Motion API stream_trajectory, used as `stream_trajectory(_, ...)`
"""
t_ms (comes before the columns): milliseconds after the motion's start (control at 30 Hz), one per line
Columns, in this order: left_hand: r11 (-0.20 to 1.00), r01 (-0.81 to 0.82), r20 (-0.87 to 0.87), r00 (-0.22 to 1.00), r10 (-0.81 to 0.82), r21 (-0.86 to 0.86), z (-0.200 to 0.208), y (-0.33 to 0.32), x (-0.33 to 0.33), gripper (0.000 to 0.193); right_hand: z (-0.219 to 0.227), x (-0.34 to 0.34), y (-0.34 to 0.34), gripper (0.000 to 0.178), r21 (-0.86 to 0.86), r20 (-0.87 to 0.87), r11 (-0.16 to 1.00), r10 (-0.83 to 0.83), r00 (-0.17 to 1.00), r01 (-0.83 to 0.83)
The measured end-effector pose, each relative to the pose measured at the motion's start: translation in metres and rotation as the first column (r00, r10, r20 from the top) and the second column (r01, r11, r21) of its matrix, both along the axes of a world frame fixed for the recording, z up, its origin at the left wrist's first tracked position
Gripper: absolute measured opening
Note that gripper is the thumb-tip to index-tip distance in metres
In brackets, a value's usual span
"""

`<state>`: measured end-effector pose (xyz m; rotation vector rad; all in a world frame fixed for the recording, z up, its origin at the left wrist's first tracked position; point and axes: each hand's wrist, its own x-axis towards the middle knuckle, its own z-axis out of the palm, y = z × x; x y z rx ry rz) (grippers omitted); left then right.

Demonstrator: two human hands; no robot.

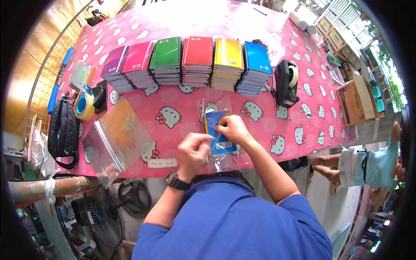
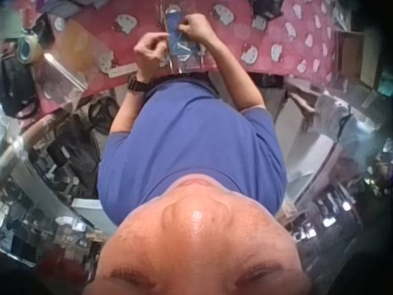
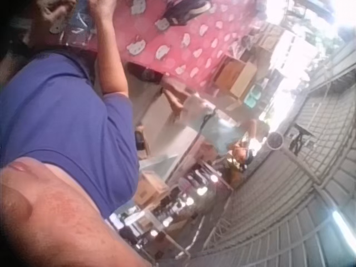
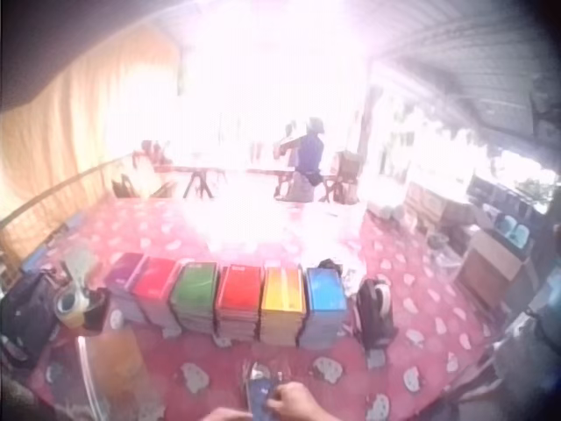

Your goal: The person packages notebooks into clear plastic bags by hand, using a tape dispenser to seal the bags. They pick up a notebook from a stack, place it into a plastic bag, fold the top of the bag over, and secure it with a piece of tape from the dispenser.

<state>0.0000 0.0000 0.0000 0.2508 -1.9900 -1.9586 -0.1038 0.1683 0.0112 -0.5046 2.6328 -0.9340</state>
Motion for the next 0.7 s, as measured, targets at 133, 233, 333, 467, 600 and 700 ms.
stream_trajectory(133, 0.988, 0.059, 0.060, 0.997, -0.051, -0.142, -0.046, -0.014, -0.032, 0.032, -0.003, -0.002, 0.003, 0.024, -0.098, 0.023, 0.995, 0.014, 1.000, -0.012)
stream_trajectory(233, 0.989, 0.064, 0.037, 0.998, -0.059, -0.137, -0.046, 0.008, -0.078, 0.030, 0.006, -0.002, -0.001, 0.028, -0.097, 0.028, 0.994, 0.044, 0.999, -0.042)
stream_trajectory(333, 0.941, 0.206, 0.024, 0.978, -0.207, -0.269, -0.045, 0.008, -0.117, 0.023, 0.010, 0.002, -0.006, 0.035, -0.080, 0.024, 0.997, 0.020, 1.000, -0.018)
stream_trajectory(467, 0.969, 0.042, 0.010, 0.999, -0.041, -0.242, -0.045, 0.025, -0.119, 0.018, 0.023, 0.006, -0.018, 0.042, -0.012, 0.050, 0.998, -0.064, 0.997, 0.065)
stream_trajectory(600, 0.997, -0.003, 0.045, 0.999, 0.007, -0.073, -0.038, 0.026, -0.115, 0.016, 0.009, -0.001, -0.010, 0.029, -0.064, 0.100, 0.996, -0.062, 0.993, 0.068)
stream_trajectory(700, 0.947, -0.285, -0.183, 0.949, 0.256, -0.150, -0.032, 0.020, -0.105, 0.020, 0.009, -0.001, -0.006, 0.026, -0.123, 0.139, 0.991, -0.039, 0.990, 0.056)
